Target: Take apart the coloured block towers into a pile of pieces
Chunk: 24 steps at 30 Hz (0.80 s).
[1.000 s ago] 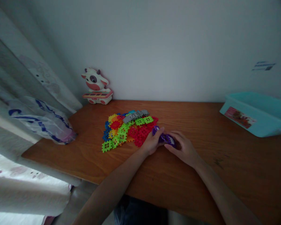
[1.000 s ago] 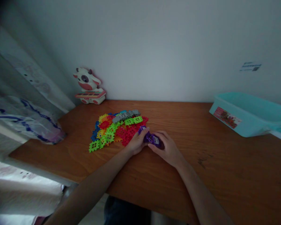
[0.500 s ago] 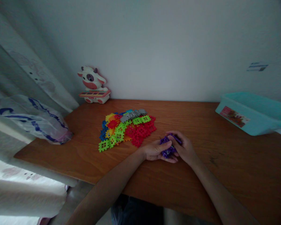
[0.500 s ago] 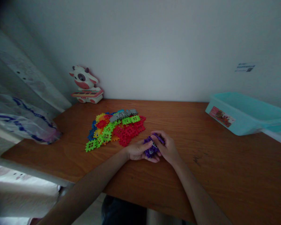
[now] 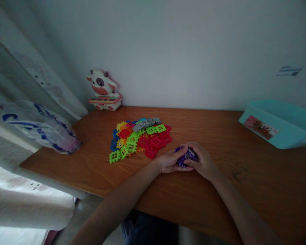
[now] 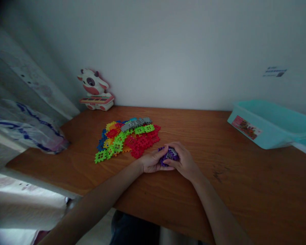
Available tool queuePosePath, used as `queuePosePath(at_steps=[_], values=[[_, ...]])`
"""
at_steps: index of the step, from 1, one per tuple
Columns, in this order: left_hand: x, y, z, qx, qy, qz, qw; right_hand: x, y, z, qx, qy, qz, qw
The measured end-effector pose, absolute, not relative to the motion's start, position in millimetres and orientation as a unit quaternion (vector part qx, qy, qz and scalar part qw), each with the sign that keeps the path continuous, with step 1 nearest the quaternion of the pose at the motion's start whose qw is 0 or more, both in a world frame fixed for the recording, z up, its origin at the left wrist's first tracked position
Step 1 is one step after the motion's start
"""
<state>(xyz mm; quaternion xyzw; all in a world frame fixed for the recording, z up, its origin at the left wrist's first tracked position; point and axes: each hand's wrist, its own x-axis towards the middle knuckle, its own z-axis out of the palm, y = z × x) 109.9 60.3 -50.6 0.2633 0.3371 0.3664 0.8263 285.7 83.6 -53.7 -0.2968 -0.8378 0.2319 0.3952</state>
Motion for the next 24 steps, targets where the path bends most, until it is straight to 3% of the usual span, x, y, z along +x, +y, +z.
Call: queuePosePath(at_steps=[5,14,24], values=[[113.8,61.4,-53.3,0.233,0.338,0.391,0.823,283.3,80.6,-54.3,-0.295,-0.869,0.184,0.353],[114.3,65.1,-52.2,0.207,0.357,0.421,0.808,275.4,77.4,-61.3,-0.317,-0.87,0.201,0.319],[114.1,65.5,-37.2,0.172,0.314,0.528,0.77,281.7,78.5,-62.6,-0.327,-0.844,0.194,0.378]])
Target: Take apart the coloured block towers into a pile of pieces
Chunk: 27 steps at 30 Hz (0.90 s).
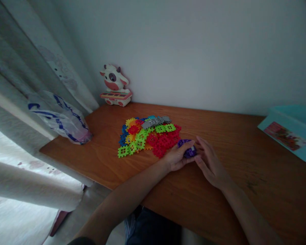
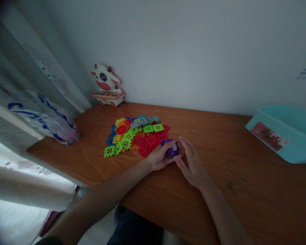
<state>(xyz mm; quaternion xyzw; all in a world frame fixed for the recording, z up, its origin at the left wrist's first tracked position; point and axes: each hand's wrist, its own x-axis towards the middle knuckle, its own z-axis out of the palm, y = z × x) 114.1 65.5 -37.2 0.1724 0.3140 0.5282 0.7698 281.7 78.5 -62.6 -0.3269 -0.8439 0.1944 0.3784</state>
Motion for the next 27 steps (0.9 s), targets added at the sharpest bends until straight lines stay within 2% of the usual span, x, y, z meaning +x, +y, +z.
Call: queuePosePath(at_steps=[7,13,19,22,27], values=[[90.7,80.2,-20.7,0.19,0.312,0.674,0.643,280.9,81.6,-63.7,-0.36,-0.828,0.17,0.396],[74.1,85.5,-16.4,0.263,0.356,0.702,0.557,279.3,83.0,-68.1,-0.381,-0.822,0.193,0.376],[38.6,96.3,-13.0,0.367,0.435,0.738,0.363,282.1,85.8,-70.9,-0.405,-0.808,0.208,0.375],[-0.1,96.2,-2.9,0.447,0.527,0.683,0.239,282.7,86.8,-71.7,-0.407,-0.802,0.211,0.383],[-69.2,86.7,13.2,0.582,0.659,0.469,0.088,279.6,85.0,-70.1,-0.399,-0.811,0.213,0.371]])
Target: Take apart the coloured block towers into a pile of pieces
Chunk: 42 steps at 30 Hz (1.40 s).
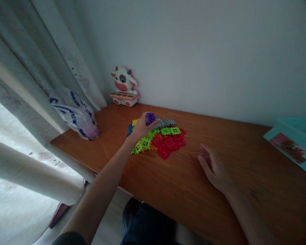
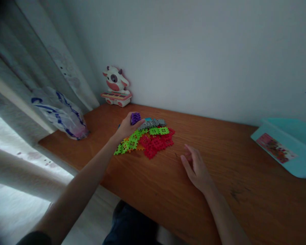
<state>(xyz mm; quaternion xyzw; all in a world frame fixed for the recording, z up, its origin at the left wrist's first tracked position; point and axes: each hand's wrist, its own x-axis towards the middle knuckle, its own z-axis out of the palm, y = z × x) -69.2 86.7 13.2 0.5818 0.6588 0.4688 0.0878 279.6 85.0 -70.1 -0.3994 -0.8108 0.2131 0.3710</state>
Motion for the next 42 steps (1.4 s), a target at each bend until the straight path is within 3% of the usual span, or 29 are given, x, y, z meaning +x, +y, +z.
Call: queuePosePath(at_steps=[3,9,17,21,24,32,42], values=[[-97.8,86.2,11.2,0.627,0.684,0.371,0.036,278.3,84.4,-68.3,-0.392,-0.818,0.211,0.365],[-120.8,94.1,-11.8,0.673,0.686,0.271,0.052,278.8,85.6,-67.5,-0.401,-0.815,0.201,0.368],[-125.1,74.9,-30.6,0.683,0.686,0.253,-0.007,278.3,85.9,-68.2,-0.41,-0.809,0.209,0.366],[-135.2,46.2,-42.2,0.586,0.756,0.289,-0.052,278.3,85.5,-68.0,-0.412,-0.806,0.211,0.369],[-145.1,28.3,-60.6,0.525,0.796,0.299,-0.021,277.8,85.4,-67.3,-0.408,-0.809,0.214,0.364],[-145.5,19.9,-79.5,0.586,0.736,0.338,0.028,278.6,88.8,-70.3,-0.419,-0.798,0.226,0.37],[-148.2,15.1,-81.6,0.589,0.723,0.362,-0.003,279.2,96.0,-76.6,-0.458,-0.755,0.245,0.401]])
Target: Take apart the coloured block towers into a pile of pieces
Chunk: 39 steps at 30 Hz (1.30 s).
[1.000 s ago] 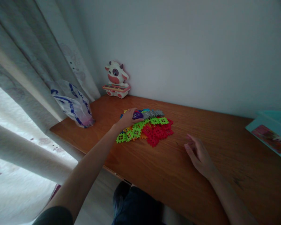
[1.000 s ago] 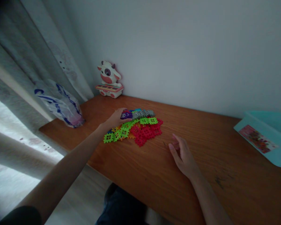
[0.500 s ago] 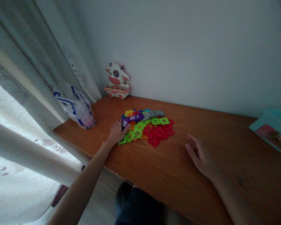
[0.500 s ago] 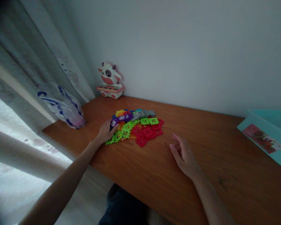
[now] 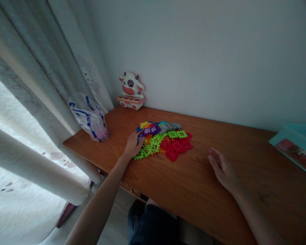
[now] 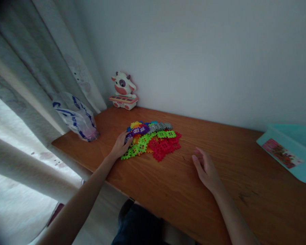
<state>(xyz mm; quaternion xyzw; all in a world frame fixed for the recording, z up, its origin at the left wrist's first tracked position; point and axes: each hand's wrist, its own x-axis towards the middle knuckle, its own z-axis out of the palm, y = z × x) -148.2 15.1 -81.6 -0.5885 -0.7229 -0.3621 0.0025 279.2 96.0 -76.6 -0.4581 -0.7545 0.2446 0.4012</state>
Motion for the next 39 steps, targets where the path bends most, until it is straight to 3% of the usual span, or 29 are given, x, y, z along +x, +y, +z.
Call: queuePosePath(at_steps=[8,15,21,30,39], values=[[-149.6,15.5,-83.3,-0.537,-0.721,-0.438,0.005,279.3,90.9,-74.2,-0.484,-0.74,0.206,0.42],[-151.2,5.6,-76.4,-0.52,-0.718,-0.462,0.022,285.8,75.9,-74.2,-0.484,-0.77,0.096,0.404],[-114.5,-24.2,-59.5,-0.595,-0.629,-0.486,0.117,291.4,57.9,-82.9,-0.512,-0.78,-0.02,0.359],[11.0,-4.8,-42.2,-0.886,-0.344,-0.31,-0.022,289.1,45.8,-90.7,-0.615,-0.757,-0.019,0.221],[25.3,9.8,-65.5,-0.821,-0.444,-0.342,-0.107,281.2,35.3,-72.0,-0.649,-0.744,-0.006,0.156]])
